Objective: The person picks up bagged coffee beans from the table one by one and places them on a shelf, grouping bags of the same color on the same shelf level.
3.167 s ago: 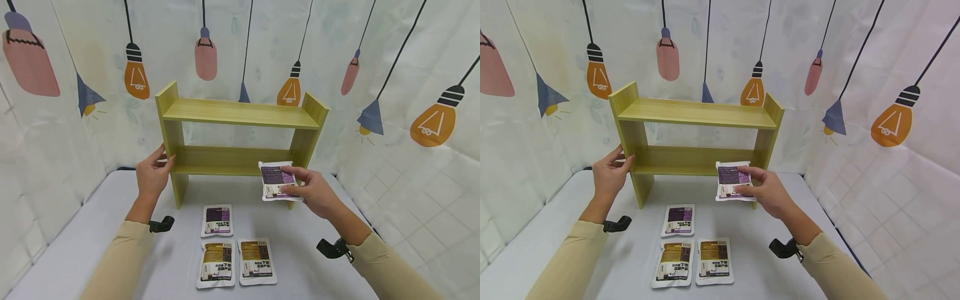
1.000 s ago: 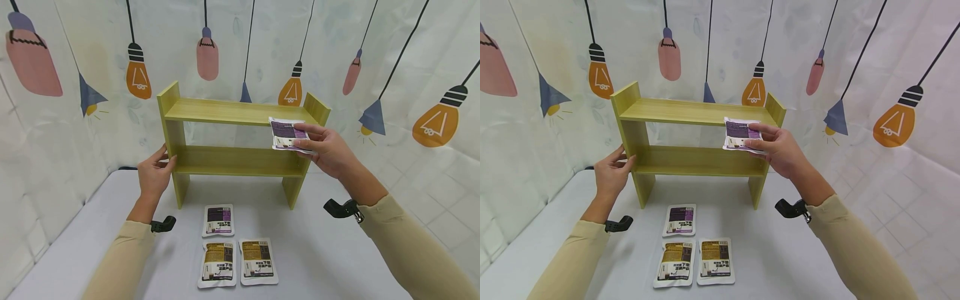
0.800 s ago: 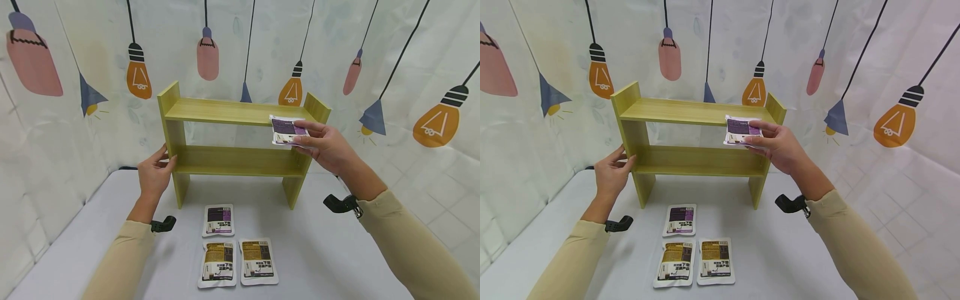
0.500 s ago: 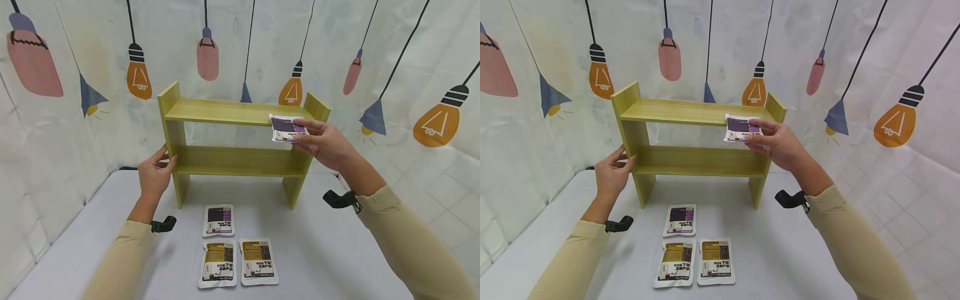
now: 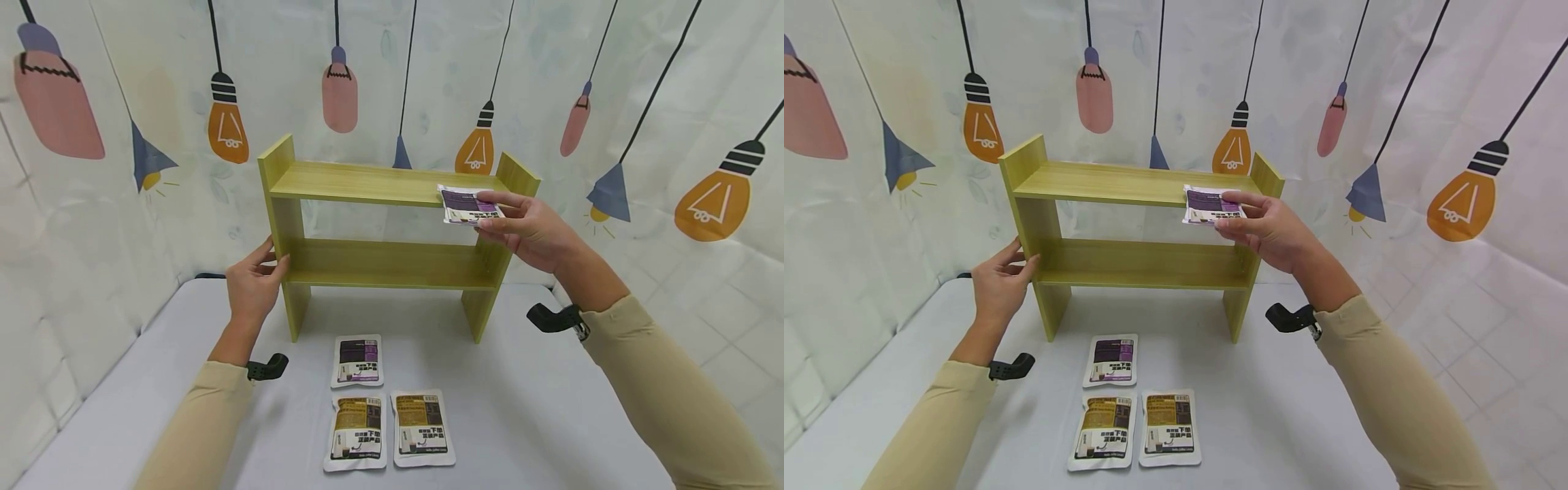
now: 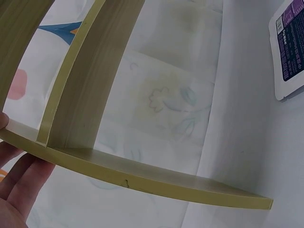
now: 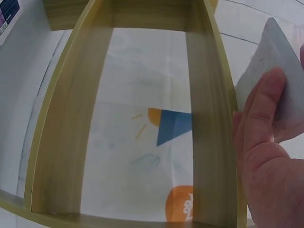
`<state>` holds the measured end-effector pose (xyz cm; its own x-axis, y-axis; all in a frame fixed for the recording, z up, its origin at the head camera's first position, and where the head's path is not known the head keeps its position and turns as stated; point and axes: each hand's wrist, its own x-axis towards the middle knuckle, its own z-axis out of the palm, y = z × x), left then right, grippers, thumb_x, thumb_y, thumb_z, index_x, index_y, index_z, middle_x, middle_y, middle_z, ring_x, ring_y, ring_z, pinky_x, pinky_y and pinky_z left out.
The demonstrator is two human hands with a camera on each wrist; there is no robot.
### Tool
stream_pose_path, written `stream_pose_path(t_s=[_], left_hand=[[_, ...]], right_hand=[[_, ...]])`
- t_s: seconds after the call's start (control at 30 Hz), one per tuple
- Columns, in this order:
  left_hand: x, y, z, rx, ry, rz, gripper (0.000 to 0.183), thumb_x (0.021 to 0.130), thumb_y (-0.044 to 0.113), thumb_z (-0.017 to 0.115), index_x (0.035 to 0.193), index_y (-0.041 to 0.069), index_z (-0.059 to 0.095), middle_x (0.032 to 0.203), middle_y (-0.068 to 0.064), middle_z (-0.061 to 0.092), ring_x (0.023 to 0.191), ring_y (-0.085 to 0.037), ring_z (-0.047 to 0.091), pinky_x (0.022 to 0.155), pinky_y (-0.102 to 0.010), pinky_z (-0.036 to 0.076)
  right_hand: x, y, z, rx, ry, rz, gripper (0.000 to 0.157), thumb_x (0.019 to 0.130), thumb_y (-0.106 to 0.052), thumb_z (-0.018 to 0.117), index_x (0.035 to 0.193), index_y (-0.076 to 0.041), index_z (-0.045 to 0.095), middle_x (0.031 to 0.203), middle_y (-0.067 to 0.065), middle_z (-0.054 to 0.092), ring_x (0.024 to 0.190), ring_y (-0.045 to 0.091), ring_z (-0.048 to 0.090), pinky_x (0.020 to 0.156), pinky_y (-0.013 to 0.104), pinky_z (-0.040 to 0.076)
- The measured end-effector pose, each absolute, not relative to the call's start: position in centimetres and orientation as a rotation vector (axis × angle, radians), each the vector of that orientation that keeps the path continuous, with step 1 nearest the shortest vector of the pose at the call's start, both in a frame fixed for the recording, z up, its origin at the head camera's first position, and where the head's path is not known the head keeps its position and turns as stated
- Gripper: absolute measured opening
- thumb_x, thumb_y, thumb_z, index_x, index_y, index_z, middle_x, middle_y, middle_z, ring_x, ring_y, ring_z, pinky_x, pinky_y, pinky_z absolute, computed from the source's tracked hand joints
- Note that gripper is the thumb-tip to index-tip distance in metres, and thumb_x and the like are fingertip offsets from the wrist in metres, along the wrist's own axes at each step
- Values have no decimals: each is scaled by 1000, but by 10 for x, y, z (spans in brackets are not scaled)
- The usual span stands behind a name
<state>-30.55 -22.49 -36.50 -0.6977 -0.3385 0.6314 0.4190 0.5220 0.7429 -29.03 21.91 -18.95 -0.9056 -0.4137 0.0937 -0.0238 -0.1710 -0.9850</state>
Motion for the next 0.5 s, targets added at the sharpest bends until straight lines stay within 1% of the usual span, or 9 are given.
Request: stream_pose_path(t_s=[0.23,0.33,0.4,0.5], left_hand=[[-306,-226,-366,-69,-1983,-1228,49,95,18,73,142,23,61,116,-19,76,67,20,56,65,-2,48],[-306,-226,-365,-71,-1983,-1225,49,95,18,73,141,23,61,115,-19,76,67,18,57,65,-2,48],[-306,-226,-366,-65,-1989,-1219,49,95,19,73,142,24,61,116,-18,76,69,10,63,66,-2,48],[-306,-225,-365,-60,-2000,-1214,49,95,21,73,142,25,60,117,-16,76,74,-8,71,67,-2,48]], right_hand=[[-293,219,-187,-487,1895,-2142,49,92,5,70,138,-10,66,137,12,46,107,20,67,88,23,60],[-294,218,-186,-462,1960,-2124,51,92,3,71,140,-10,64,136,12,48,107,20,67,88,23,60],[-295,218,-186,-447,2009,-2096,53,93,1,71,144,-11,61,137,12,48,107,20,67,88,23,60],[-296,217,-184,-410,2041,-2083,56,93,0,71,146,-11,59,138,12,47,110,21,66,88,24,60]])
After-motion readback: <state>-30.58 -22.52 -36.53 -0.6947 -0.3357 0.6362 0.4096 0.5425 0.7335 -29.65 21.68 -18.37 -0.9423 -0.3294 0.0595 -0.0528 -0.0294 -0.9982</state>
